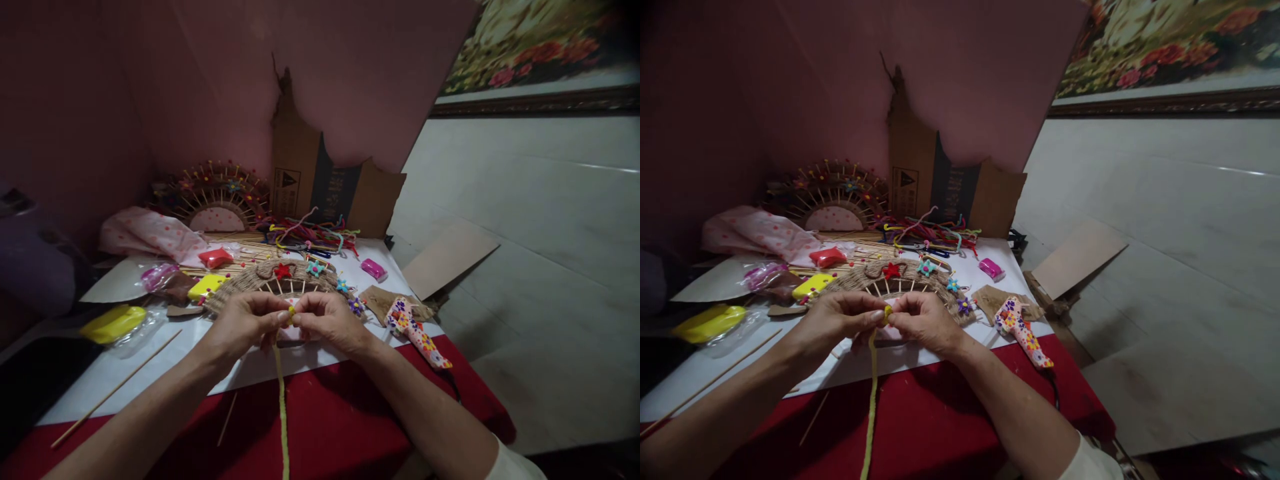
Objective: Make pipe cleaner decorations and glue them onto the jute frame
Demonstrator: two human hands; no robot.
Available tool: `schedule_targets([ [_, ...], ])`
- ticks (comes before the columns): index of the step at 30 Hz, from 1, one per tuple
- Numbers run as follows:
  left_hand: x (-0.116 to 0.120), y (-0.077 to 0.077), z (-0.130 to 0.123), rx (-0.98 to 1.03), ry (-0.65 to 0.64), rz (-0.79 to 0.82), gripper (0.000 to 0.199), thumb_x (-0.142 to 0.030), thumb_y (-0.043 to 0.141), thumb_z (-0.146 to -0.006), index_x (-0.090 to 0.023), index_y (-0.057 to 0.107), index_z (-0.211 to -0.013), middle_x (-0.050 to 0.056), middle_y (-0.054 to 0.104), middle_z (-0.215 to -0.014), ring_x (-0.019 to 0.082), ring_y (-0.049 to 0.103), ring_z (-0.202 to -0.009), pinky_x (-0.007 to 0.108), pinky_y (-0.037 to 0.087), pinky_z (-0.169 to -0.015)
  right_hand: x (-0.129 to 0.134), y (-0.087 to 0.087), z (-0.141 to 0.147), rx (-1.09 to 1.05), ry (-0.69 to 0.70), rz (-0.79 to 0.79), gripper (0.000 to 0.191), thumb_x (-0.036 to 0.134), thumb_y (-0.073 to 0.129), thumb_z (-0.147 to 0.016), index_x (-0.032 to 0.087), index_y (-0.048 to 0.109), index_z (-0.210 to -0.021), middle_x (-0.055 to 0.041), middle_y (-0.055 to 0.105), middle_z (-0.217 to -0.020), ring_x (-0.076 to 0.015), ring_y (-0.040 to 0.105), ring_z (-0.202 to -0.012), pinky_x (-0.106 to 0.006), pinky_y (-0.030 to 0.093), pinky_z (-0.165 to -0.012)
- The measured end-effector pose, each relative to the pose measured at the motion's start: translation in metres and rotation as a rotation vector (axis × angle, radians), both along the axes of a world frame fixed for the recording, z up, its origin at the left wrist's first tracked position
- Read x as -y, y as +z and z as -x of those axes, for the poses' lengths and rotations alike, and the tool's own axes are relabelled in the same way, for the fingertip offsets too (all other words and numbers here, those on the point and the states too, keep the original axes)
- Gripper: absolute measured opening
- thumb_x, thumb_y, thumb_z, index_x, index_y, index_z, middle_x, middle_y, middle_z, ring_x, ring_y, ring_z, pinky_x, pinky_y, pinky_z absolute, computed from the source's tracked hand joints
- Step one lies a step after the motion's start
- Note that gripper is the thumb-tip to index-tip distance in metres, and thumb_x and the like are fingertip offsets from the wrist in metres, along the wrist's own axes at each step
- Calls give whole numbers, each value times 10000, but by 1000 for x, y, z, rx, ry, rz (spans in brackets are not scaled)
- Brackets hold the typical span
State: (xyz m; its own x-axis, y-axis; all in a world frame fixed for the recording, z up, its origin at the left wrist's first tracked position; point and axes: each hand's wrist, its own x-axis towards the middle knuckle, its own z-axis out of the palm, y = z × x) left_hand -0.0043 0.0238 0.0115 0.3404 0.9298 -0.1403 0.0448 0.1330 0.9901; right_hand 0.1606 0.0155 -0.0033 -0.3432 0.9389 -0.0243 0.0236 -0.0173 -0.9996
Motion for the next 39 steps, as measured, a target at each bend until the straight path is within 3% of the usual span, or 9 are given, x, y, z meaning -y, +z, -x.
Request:
schedule_targets([
  [7,1,2,0,-62,-47,-39,236,-342,681,-617,-126,592,-654,-29,539,-454,75,430,-364,187,330,-347,-2,1,-5,99,9,8,199,305,665,-677,140,560,-642,42,514,-505,-51,428,-440,-184,294,-435],
  [13,-1,-2,1,-115,-82,-52,242,-363,645,-658,-130,587,-687,-35,522,-464,69,397,-353,177,289,-327,1,-1,-2,157,-58,-91,139,231,649,-684,144,547,-648,31,542,-558,-61,463,-482,-190,339,-462],
  [23,-2,-1,4,-48,-95,-31,281,-394,664,-658,-124,594,-691,-23,517,-473,79,407,-405,190,296,-380,2,-3,4,-133,-95,55,331,343,765,-599,158,546,-765,45,583,-566,-81,543,-462,-212,461,-457],
  [32,-5,-7,7,-46,-133,-63,305,-416,634,-723,-126,609,-630,-26,500,-466,73,402,-422,191,283,-421,6,-2,9,-138,-130,-53,239,313,747,-630,140,620,-736,24,606,-600,-61,520,-472,-189,423,-455],
  [39,-1,-3,4,-23,-126,-86,220,-344,597,-748,-137,584,-677,-35,507,-511,70,406,-436,186,302,-427,6,0,10,-195,-135,9,236,272,760,-599,140,582,-679,40,583,-529,-65,518,-433,-186,424,-425],
])
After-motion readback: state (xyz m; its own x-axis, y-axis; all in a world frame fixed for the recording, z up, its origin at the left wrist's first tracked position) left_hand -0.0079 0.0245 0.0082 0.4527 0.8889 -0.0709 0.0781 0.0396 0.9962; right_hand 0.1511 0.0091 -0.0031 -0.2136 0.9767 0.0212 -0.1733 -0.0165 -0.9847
